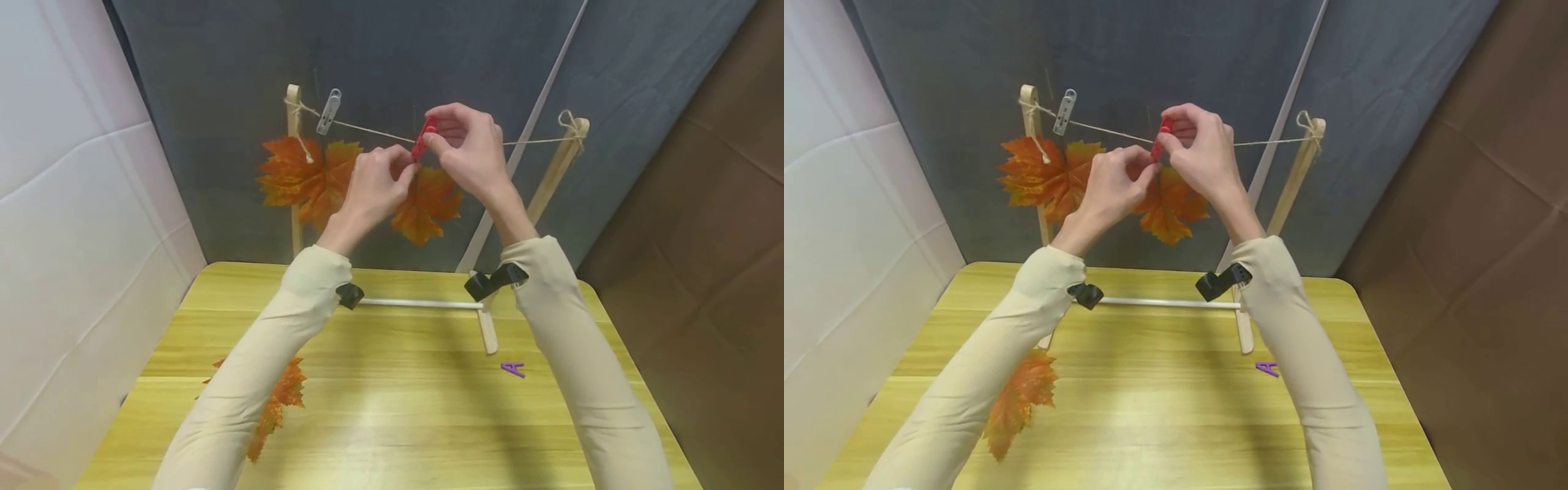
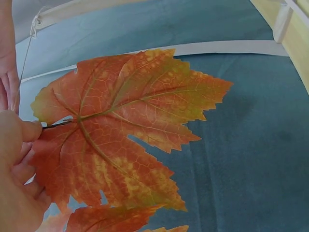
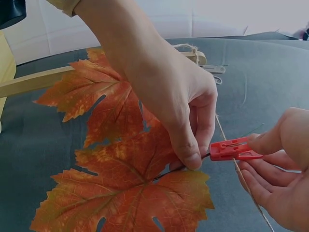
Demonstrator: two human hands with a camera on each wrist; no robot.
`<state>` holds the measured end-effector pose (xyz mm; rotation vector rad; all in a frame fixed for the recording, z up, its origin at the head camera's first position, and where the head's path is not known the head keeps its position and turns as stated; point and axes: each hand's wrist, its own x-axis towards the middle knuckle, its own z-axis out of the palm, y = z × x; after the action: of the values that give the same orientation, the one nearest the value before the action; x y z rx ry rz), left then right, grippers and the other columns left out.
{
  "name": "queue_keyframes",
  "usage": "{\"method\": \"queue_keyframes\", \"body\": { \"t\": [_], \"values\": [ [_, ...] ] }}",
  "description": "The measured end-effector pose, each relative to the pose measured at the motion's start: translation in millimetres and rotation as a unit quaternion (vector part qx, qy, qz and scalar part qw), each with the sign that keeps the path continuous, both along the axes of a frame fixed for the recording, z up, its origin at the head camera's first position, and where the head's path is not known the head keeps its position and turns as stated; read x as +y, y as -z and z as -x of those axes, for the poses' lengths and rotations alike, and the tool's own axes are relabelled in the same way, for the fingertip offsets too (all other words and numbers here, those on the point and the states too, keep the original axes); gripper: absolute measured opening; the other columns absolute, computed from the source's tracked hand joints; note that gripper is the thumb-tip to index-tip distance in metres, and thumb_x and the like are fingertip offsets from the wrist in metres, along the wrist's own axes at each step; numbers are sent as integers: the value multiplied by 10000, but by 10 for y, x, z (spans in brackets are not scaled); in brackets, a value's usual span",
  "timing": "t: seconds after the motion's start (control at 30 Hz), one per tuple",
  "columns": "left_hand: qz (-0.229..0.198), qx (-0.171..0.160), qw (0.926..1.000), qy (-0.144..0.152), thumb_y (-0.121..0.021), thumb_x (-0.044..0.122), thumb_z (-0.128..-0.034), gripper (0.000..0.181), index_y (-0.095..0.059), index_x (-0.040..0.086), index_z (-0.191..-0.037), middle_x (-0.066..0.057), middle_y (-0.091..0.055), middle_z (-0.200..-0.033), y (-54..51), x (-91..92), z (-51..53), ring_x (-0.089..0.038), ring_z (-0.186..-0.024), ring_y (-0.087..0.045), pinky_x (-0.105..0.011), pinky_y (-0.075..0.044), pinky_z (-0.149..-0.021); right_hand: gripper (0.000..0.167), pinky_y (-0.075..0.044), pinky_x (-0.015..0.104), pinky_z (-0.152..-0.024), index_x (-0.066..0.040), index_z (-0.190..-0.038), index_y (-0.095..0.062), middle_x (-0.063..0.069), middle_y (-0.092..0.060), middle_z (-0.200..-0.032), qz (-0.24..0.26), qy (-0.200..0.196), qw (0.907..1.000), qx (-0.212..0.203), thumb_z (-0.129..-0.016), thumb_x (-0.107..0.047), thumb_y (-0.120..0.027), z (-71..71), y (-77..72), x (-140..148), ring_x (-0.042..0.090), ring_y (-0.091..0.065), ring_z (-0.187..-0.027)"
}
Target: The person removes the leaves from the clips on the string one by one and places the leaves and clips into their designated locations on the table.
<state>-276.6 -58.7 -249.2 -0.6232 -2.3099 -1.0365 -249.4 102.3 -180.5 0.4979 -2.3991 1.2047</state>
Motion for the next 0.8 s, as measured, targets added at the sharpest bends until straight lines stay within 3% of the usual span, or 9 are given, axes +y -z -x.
{"method": "queue_keyframes", "body": {
  "t": [0.2,0.43,0.8],
  "values": [
    [-40,-78,10000,-33,-667,227,-975,212,-754,50,-1053,-104,-738,-923,21,-11,-30,-252,-817,-584,-370,-479,-761,250,-543,259,-973,-53,-1191,-706,105,-742,-1132,13,23,9998,178,-953,-120,-666,-15,13,-14,182,-713,-1052],
    [-29,-175,9998,-54,-665,221,-974,210,-758,51,-1054,-104,-753,-958,66,-22,-53,-245,-820,-614,-361,-497,-767,204,-562,255,-926,-41,-1129,-723,108,-761,-1082,171,69,9971,745,-937,-97,-685,-20,35,4,189,-733,-1000],
    [-93,-104,9998,126,-684,225,-966,183,-769,72,-1022,-72,-767,-933,173,-13,-135,-196,-761,-639,-311,-523,-722,153,-550,218,-921,-9,-1072,-726,89,-775,-1059,558,237,9828,1747,-940,-86,-709,-5,127,50,175,-752,-955]
  ]
}}
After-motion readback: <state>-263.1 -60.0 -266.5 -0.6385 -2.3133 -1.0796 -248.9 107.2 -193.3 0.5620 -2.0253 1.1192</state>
